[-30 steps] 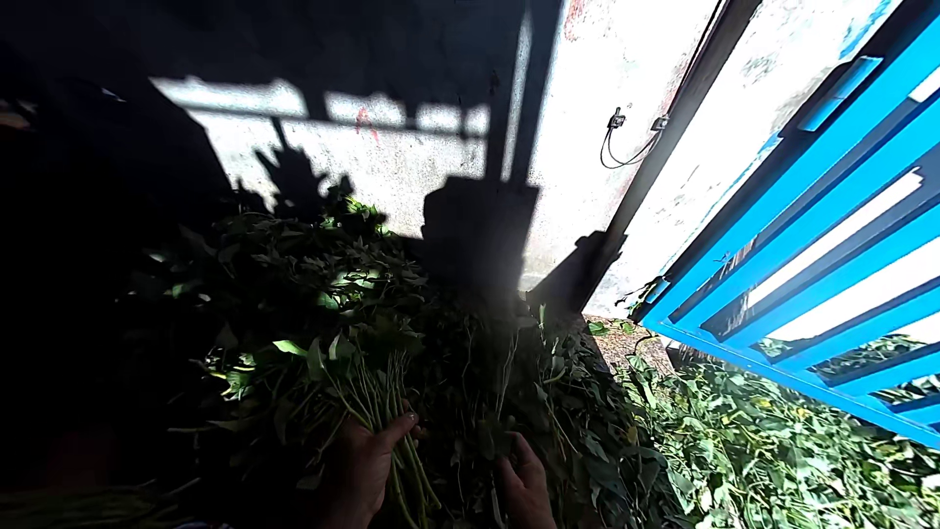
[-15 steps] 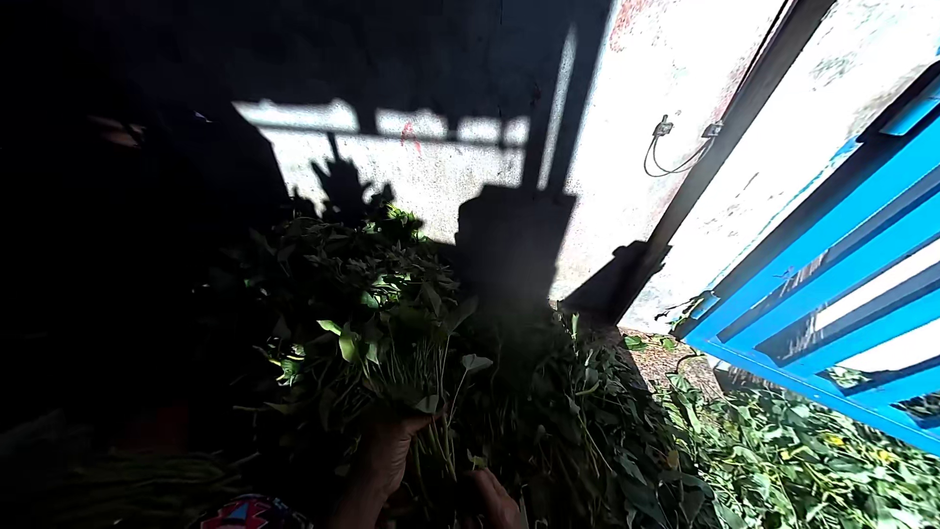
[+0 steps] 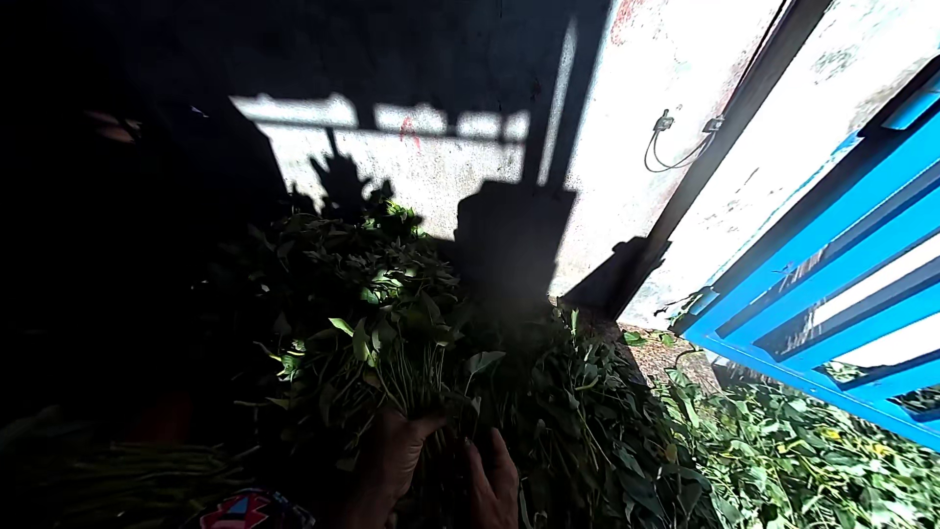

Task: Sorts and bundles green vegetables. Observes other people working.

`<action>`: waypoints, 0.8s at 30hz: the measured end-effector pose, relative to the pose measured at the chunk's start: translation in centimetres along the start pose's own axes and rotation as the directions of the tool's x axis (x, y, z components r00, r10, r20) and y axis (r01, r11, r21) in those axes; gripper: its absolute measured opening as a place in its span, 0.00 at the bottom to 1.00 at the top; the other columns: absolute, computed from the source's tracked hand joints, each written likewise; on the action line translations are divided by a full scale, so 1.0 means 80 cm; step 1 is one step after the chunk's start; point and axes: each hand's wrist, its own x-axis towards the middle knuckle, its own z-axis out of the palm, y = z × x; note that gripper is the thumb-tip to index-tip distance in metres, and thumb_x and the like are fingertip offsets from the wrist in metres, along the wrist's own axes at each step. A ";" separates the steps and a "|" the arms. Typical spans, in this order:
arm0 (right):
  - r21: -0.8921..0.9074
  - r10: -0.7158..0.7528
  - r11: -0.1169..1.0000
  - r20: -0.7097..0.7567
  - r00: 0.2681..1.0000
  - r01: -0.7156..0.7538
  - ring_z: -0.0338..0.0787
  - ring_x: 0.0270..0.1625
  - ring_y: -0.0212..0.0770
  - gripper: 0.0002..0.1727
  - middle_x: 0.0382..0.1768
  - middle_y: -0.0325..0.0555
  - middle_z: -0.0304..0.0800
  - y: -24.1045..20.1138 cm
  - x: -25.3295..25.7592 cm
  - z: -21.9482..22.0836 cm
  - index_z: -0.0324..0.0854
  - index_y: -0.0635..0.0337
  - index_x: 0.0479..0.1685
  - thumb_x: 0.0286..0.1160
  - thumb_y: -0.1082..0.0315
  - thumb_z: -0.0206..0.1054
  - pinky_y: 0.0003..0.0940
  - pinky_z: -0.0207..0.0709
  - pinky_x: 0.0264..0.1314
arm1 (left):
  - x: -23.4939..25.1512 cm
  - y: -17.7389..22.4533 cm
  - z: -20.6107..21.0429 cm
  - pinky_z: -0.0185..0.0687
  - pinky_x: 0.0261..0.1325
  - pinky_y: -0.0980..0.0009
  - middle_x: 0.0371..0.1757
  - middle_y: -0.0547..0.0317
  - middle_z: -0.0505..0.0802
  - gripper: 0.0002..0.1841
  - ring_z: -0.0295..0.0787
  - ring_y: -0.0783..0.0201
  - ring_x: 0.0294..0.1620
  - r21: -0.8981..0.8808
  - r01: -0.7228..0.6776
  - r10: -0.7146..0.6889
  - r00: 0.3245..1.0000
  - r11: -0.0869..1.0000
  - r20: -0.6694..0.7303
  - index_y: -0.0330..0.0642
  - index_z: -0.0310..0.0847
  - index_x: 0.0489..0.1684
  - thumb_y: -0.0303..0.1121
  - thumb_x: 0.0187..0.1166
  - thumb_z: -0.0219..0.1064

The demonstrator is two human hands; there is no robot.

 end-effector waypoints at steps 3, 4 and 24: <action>0.202 -0.012 0.979 -0.032 0.999 0.019 0.93 0.52 0.38 0.13 0.48 0.51 0.93 -0.006 -0.002 -0.007 0.79 0.73 0.60 0.84 0.76 0.57 0.33 0.88 0.59 | 0.004 0.002 -0.002 0.96 0.46 0.62 0.40 0.42 0.95 0.24 0.96 0.54 0.41 0.018 0.044 -0.042 0.995 0.999 -0.096 0.24 0.82 0.48 0.12 0.50 0.83; 0.291 0.027 0.956 -0.003 1.000 -0.025 0.94 0.54 0.43 0.13 0.50 0.55 0.94 -0.009 -0.003 -0.012 0.77 0.73 0.59 0.87 0.75 0.53 0.38 0.88 0.61 | 0.005 0.003 -0.003 0.96 0.44 0.62 0.39 0.42 0.95 0.23 0.96 0.54 0.39 0.021 0.058 -0.055 0.992 0.998 -0.117 0.24 0.82 0.47 0.12 0.50 0.83; -0.396 -0.017 0.887 0.488 0.873 0.239 0.85 0.57 0.43 0.13 0.53 0.50 0.83 0.021 0.016 -0.076 0.90 0.57 0.48 0.75 0.59 0.67 0.41 0.83 0.55 | 0.011 0.022 -0.004 0.96 0.38 0.59 0.35 0.38 0.94 0.20 0.96 0.49 0.32 -0.003 -0.075 0.073 0.973 0.997 -0.221 0.23 0.80 0.49 0.11 0.57 0.78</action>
